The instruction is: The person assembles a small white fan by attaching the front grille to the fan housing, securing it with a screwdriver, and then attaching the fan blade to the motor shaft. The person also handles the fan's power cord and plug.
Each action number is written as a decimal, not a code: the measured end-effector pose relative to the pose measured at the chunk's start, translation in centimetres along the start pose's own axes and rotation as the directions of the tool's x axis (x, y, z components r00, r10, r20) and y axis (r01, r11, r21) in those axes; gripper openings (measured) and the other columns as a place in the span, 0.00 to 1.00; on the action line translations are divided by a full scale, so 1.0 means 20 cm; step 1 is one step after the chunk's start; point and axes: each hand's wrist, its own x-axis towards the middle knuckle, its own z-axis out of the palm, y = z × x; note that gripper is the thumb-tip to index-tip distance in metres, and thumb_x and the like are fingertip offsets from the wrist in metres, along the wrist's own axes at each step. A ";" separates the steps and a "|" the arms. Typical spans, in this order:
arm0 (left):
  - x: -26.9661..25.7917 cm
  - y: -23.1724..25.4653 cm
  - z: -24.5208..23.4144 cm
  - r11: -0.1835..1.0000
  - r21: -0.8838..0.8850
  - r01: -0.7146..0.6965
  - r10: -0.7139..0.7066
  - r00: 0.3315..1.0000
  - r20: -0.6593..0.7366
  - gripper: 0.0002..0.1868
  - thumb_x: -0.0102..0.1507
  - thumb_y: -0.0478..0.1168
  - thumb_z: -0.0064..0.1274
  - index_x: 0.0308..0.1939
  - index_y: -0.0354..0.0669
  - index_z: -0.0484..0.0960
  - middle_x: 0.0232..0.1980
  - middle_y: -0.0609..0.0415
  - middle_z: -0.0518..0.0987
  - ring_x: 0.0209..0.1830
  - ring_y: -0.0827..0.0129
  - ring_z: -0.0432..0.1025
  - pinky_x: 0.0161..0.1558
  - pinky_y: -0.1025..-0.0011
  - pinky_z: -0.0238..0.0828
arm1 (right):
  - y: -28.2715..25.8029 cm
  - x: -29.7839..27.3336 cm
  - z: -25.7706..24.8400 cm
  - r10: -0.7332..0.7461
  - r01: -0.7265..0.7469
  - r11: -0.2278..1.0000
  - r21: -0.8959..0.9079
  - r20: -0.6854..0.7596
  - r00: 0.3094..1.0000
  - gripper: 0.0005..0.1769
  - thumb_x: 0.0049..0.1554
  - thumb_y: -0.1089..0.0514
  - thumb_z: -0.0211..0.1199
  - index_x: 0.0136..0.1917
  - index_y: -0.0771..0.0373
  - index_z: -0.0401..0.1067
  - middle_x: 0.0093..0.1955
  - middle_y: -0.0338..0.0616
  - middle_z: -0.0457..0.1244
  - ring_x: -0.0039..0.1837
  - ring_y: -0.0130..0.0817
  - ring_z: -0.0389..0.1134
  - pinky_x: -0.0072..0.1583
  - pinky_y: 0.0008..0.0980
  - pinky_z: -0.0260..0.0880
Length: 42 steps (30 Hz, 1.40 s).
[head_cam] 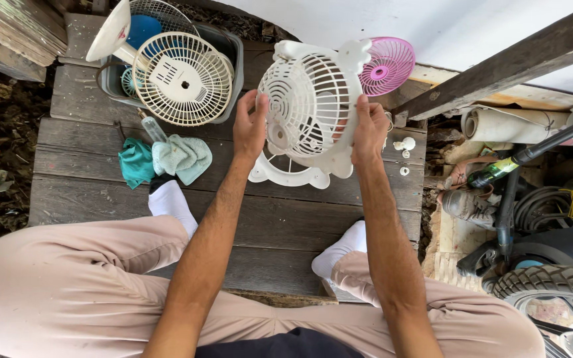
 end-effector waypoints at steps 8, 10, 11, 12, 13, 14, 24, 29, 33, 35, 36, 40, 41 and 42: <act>-0.04 0.24 0.05 0.949 0.079 0.306 -0.314 0.943 0.112 0.71 0.48 0.83 0.50 0.79 0.42 0.43 0.74 0.31 0.61 0.73 0.37 0.64 0.59 0.32 0.71 | -0.07 -0.12 0.20 -0.350 0.430 0.803 -0.412 0.259 0.900 0.19 0.67 0.47 0.60 0.47 0.66 0.65 0.30 0.43 0.67 0.28 0.28 0.69 0.25 0.31 0.67; -0.06 0.31 0.03 0.902 -0.051 0.429 -0.416 0.894 0.167 0.72 0.45 0.83 0.49 0.80 0.45 0.40 0.76 0.33 0.58 0.73 0.35 0.61 0.53 0.25 0.70 | -0.04 -0.14 0.25 -0.427 0.570 0.579 -0.583 0.378 0.821 0.17 0.67 0.49 0.61 0.48 0.66 0.66 0.29 0.43 0.67 0.24 0.29 0.64 0.23 0.33 0.58; -0.07 0.35 0.01 0.881 -0.122 0.457 -0.430 0.882 0.193 0.72 0.46 0.82 0.50 0.80 0.46 0.39 0.77 0.33 0.54 0.75 0.35 0.56 0.52 0.23 0.69 | -0.03 -0.15 0.27 -0.505 0.667 0.475 -0.574 0.442 0.741 0.16 0.68 0.50 0.62 0.48 0.66 0.66 0.29 0.42 0.67 0.25 0.28 0.65 0.24 0.31 0.59; -0.08 0.38 0.00 0.854 -0.190 0.485 -0.444 0.868 0.221 0.72 0.47 0.82 0.50 0.80 0.47 0.37 0.79 0.34 0.50 0.76 0.34 0.52 0.51 0.20 0.68 | -0.02 -0.18 0.28 -0.568 0.748 0.362 -0.556 0.505 0.650 0.16 0.68 0.51 0.62 0.47 0.65 0.67 0.30 0.41 0.67 0.26 0.26 0.66 0.24 0.29 0.60; -0.09 0.41 0.00 0.844 -0.210 0.493 -0.456 0.867 0.201 0.73 0.45 0.80 0.52 0.79 0.51 0.32 0.78 0.35 0.49 0.77 0.34 0.51 0.51 0.20 0.69 | -0.01 -0.20 0.29 -0.616 0.814 0.241 -0.529 0.565 0.549 0.15 0.69 0.52 0.63 0.47 0.65 0.67 0.31 0.40 0.67 0.27 0.24 0.67 0.25 0.27 0.62; -0.10 0.43 0.00 0.834 -0.231 0.501 -0.470 0.864 0.180 0.75 0.42 0.79 0.55 0.78 0.55 0.27 0.78 0.36 0.47 0.77 0.34 0.49 0.52 0.21 0.70 | -0.02 -0.23 0.30 -0.630 0.843 0.211 -0.495 0.591 0.504 0.15 0.68 0.53 0.64 0.47 0.64 0.67 0.31 0.39 0.67 0.28 0.25 0.67 0.27 0.28 0.63; -0.12 0.38 0.04 0.789 -0.450 0.419 -0.475 0.880 -0.015 0.60 0.48 0.52 0.58 0.76 0.57 0.35 0.72 0.39 0.55 0.70 0.38 0.61 0.54 0.27 0.72 | -0.15 -0.28 0.36 -0.486 0.883 0.255 -0.394 0.737 0.470 0.16 0.59 0.52 0.72 0.48 0.65 0.71 0.39 0.46 0.71 0.40 0.38 0.74 0.40 0.37 0.73; -0.02 0.26 -0.02 0.815 -0.451 0.363 -0.463 0.876 -0.133 0.55 0.50 0.51 0.57 0.74 0.43 0.42 0.70 0.34 0.57 0.66 0.39 0.65 0.48 0.36 0.83 | -0.10 -0.05 0.15 -0.438 0.679 0.607 -0.413 0.539 0.719 0.10 0.64 0.56 0.63 0.56 0.64 0.74 0.50 0.47 0.73 0.53 0.35 0.76 0.55 0.32 0.77; 0.01 0.15 -0.10 0.841 -0.442 0.311 -0.400 0.909 -0.121 0.48 0.56 0.51 0.56 0.70 0.29 0.50 0.68 0.24 0.61 0.63 0.34 0.73 0.45 0.42 0.82 | 0.18 0.18 -0.07 -0.166 0.184 0.805 -0.565 0.084 0.983 0.13 0.65 0.52 0.65 0.53 0.65 0.74 0.46 0.47 0.73 0.47 0.34 0.74 0.50 0.31 0.74; 0.01 0.14 -0.12 0.814 -0.519 0.261 -0.329 0.943 -0.042 0.45 0.58 0.50 0.54 0.70 0.21 0.58 0.67 0.22 0.65 0.61 0.33 0.74 0.45 0.39 0.85 | 0.40 0.23 -0.16 -0.208 0.250 0.689 -0.680 0.145 0.967 0.15 0.61 0.52 0.68 0.53 0.66 0.75 0.47 0.48 0.73 0.48 0.34 0.74 0.51 0.33 0.73; 0.01 0.13 -0.12 0.794 -0.558 0.239 -0.292 0.957 -0.005 0.44 0.59 0.50 0.53 0.70 0.17 0.62 0.67 0.21 0.67 0.60 0.33 0.74 0.46 0.37 0.86 | 0.51 0.25 -0.20 -0.223 0.281 0.622 -0.731 0.178 0.958 0.16 0.60 0.51 0.70 0.52 0.66 0.76 0.47 0.49 0.73 0.48 0.34 0.74 0.51 0.34 0.73; -0.01 0.16 -0.10 0.783 -0.552 0.287 -0.355 0.935 -0.019 0.42 0.55 0.50 0.50 0.68 0.32 0.57 0.65 0.32 0.65 0.62 0.39 0.70 0.48 0.35 0.82 | 0.90 0.20 -0.23 0.177 -0.091 0.724 -0.684 0.057 0.983 0.19 0.57 0.48 0.67 0.54 0.64 0.74 0.46 0.47 0.72 0.44 0.37 0.75 0.48 0.38 0.76; -0.01 0.16 -0.09 0.778 -0.541 0.318 -0.397 0.917 -0.032 0.42 0.55 0.50 0.50 0.68 0.35 0.55 0.64 0.34 0.64 0.63 0.39 0.70 0.49 0.34 0.82 | 0.97 0.19 -0.23 0.192 -0.072 0.689 -0.721 0.086 0.978 0.20 0.58 0.47 0.67 0.53 0.65 0.74 0.46 0.47 0.72 0.45 0.38 0.76 0.50 0.38 0.76; -0.01 0.17 -0.09 0.772 -0.531 0.348 -0.436 0.899 -0.045 0.41 0.54 0.50 0.50 0.67 0.39 0.52 0.64 0.35 0.63 0.63 0.39 0.69 0.50 0.33 0.81 | 1.03 0.18 -0.23 0.207 -0.051 0.654 -0.755 0.114 0.972 0.20 0.58 0.46 0.67 0.53 0.66 0.75 0.46 0.48 0.73 0.46 0.39 0.76 0.52 0.38 0.76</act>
